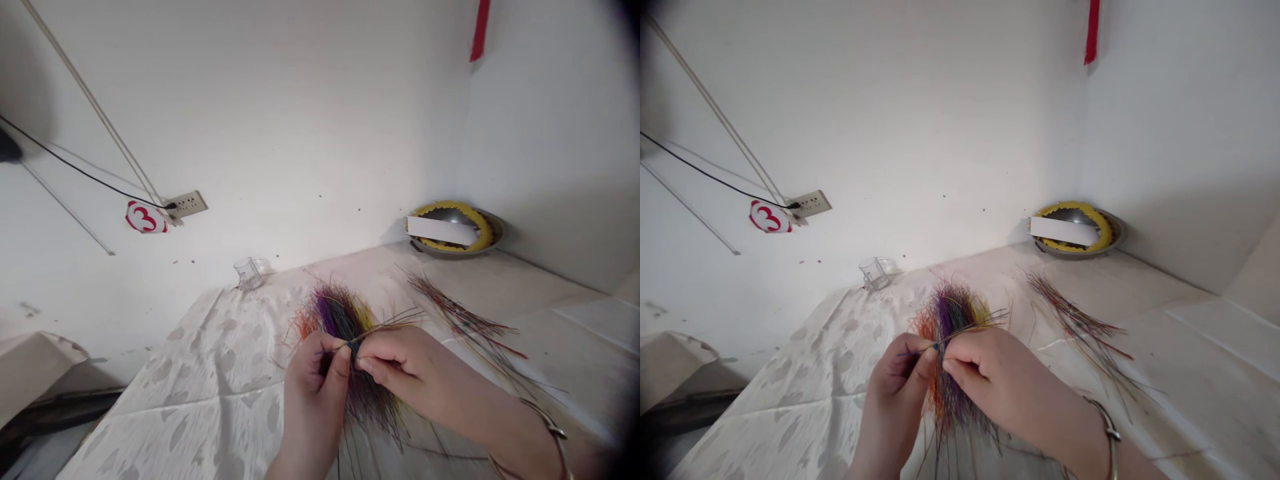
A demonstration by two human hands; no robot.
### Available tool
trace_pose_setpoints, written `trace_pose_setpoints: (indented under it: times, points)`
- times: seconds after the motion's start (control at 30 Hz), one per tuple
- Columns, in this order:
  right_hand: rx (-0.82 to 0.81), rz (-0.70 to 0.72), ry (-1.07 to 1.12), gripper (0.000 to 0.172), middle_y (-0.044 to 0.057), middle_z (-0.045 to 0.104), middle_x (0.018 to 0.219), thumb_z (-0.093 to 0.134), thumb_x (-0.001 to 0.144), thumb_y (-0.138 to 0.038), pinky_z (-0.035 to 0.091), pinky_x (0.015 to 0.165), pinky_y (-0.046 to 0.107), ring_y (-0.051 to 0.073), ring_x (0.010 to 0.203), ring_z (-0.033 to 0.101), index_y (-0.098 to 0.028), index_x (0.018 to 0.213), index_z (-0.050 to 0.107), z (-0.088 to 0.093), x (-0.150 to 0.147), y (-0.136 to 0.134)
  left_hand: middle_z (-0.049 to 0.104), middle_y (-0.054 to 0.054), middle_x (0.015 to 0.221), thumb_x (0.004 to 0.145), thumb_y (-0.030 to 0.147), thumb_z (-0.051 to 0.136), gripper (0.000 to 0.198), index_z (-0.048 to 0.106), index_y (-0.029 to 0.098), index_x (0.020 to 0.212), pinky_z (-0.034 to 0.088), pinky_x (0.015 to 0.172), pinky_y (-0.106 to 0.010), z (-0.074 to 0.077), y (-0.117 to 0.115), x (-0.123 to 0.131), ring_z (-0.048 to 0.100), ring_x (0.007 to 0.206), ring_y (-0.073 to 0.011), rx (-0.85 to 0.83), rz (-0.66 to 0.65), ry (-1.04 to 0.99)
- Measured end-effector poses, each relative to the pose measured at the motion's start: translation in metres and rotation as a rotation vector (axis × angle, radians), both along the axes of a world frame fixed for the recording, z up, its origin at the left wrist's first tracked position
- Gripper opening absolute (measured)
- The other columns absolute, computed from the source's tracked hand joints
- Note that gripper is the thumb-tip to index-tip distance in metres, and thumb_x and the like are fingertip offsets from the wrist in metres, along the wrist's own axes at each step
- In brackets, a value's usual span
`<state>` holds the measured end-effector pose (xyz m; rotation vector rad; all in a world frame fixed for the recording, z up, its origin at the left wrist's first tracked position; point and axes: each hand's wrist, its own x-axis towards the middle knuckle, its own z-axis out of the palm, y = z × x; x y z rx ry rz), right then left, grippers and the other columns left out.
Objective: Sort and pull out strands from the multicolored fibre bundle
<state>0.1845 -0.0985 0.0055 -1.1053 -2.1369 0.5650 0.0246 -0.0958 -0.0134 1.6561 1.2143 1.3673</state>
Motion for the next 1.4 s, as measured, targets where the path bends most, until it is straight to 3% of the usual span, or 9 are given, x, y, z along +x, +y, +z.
trace_pose_setpoints:
  times: [0.3, 0.53, 0.7, 0.8, 0.93, 1.07, 1.2, 1.27, 1.4]
  points:
    - [0.097, -0.105, 0.008, 0.025, -0.002, 0.056, 0.068, 0.044, 0.092, -0.013, 0.037, 0.063, 0.028, 0.014, 0.067, 0.052, -0.018, 0.068, 0.051, -0.002, -0.008, -0.008, 0.069, -0.005, 0.079, 0.083, 0.023, 0.055, 0.014, 0.069, 0.019, 0.085, 0.047, 0.067, -0.031, 0.000, -0.001, -0.002, 0.062, 0.073, -0.0198, 0.089, 0.050, 0.209]
    - [-0.043, -0.031, 0.009, 0.012, -0.002, 0.063, 0.076, 0.056, 0.084, -0.013, 0.039, 0.060, 0.026, 0.014, 0.068, 0.055, -0.022, 0.085, 0.064, 0.001, -0.001, -0.007, 0.068, -0.003, 0.073, 0.079, 0.029, 0.065, 0.011, 0.069, 0.019, 0.081, 0.047, 0.064, -0.028, 0.000, 0.002, -0.002, 0.060, 0.070, -0.0168, -0.103, -0.041, -0.190]
    - [-0.055, -0.112, 0.135, 0.027, 0.002, 0.066, 0.092, 0.065, 0.077, -0.018, 0.044, 0.062, 0.027, 0.015, 0.069, 0.056, -0.022, 0.104, 0.063, -0.005, -0.001, -0.001, 0.059, 0.002, 0.066, 0.074, 0.034, 0.073, 0.017, 0.068, 0.019, 0.079, 0.038, 0.052, -0.019, 0.000, -0.001, 0.001, 0.044, 0.052, -0.0066, -0.350, -0.255, -0.552]
    - [0.019, -0.007, 0.231, 0.035, 0.001, 0.066, 0.097, 0.063, 0.079, -0.013, 0.046, 0.068, 0.026, 0.015, 0.077, 0.058, -0.026, 0.111, 0.061, -0.004, -0.004, -0.001, 0.047, 0.006, 0.056, 0.072, 0.030, 0.077, 0.016, 0.067, 0.019, 0.077, 0.029, 0.045, -0.015, 0.001, -0.004, 0.000, 0.031, 0.045, -0.0031, -0.476, -0.410, -0.692]
    - [0.048, 0.086, 0.323, 0.028, -0.001, 0.067, 0.091, 0.061, 0.080, -0.008, 0.048, 0.075, 0.026, 0.015, 0.084, 0.060, -0.028, 0.099, 0.066, 0.001, -0.001, -0.004, 0.036, 0.008, 0.051, 0.076, 0.027, 0.074, 0.013, 0.065, 0.017, 0.076, 0.015, 0.039, -0.014, -0.002, -0.003, -0.007, 0.020, 0.043, -0.0029, -0.603, -0.601, -0.766]
    - [-0.031, 0.161, 0.333, 0.035, 0.000, 0.066, 0.092, 0.054, 0.082, -0.007, 0.049, 0.075, 0.027, 0.016, 0.082, 0.062, -0.032, 0.104, 0.066, 0.004, 0.008, -0.005, 0.033, 0.007, 0.050, 0.079, 0.030, 0.070, 0.016, 0.067, 0.015, 0.075, 0.013, 0.038, -0.016, -0.005, -0.001, -0.012, 0.019, 0.042, -0.0033, -0.630, -0.729, -0.723]
    - [-0.220, 0.309, 0.463, 0.019, 0.001, 0.063, 0.087, 0.051, 0.092, -0.026, 0.050, 0.063, 0.025, 0.013, 0.068, 0.062, -0.024, 0.100, 0.068, 0.000, 0.012, 0.003, 0.045, 0.003, 0.056, 0.078, 0.030, 0.072, 0.015, 0.070, 0.016, 0.076, 0.014, 0.039, -0.020, -0.004, -0.005, -0.009, 0.026, 0.042, -0.0039, -0.560, -0.691, -0.587]
    - [-0.281, 0.347, 0.495, 0.023, 0.002, 0.059, 0.087, 0.053, 0.092, -0.036, 0.049, 0.056, 0.023, 0.011, 0.063, 0.060, -0.020, 0.099, 0.069, -0.004, 0.012, 0.008, 0.047, 0.003, 0.057, 0.079, 0.032, 0.071, 0.017, 0.071, 0.015, 0.075, 0.015, 0.042, -0.022, -0.002, -0.007, -0.007, 0.028, 0.043, -0.0046, -0.513, -0.667, -0.475]
    - [-0.215, 0.395, 0.431, 0.026, 0.003, 0.056, 0.089, 0.056, 0.090, -0.038, 0.048, 0.068, 0.027, 0.015, 0.079, 0.057, -0.022, 0.105, 0.070, -0.012, 0.011, 0.014, 0.045, 0.004, 0.057, 0.079, 0.038, 0.070, 0.025, 0.070, 0.014, 0.073, 0.017, 0.047, -0.024, 0.002, -0.008, -0.003, 0.027, 0.047, -0.0053, -0.484, -0.672, -0.334]
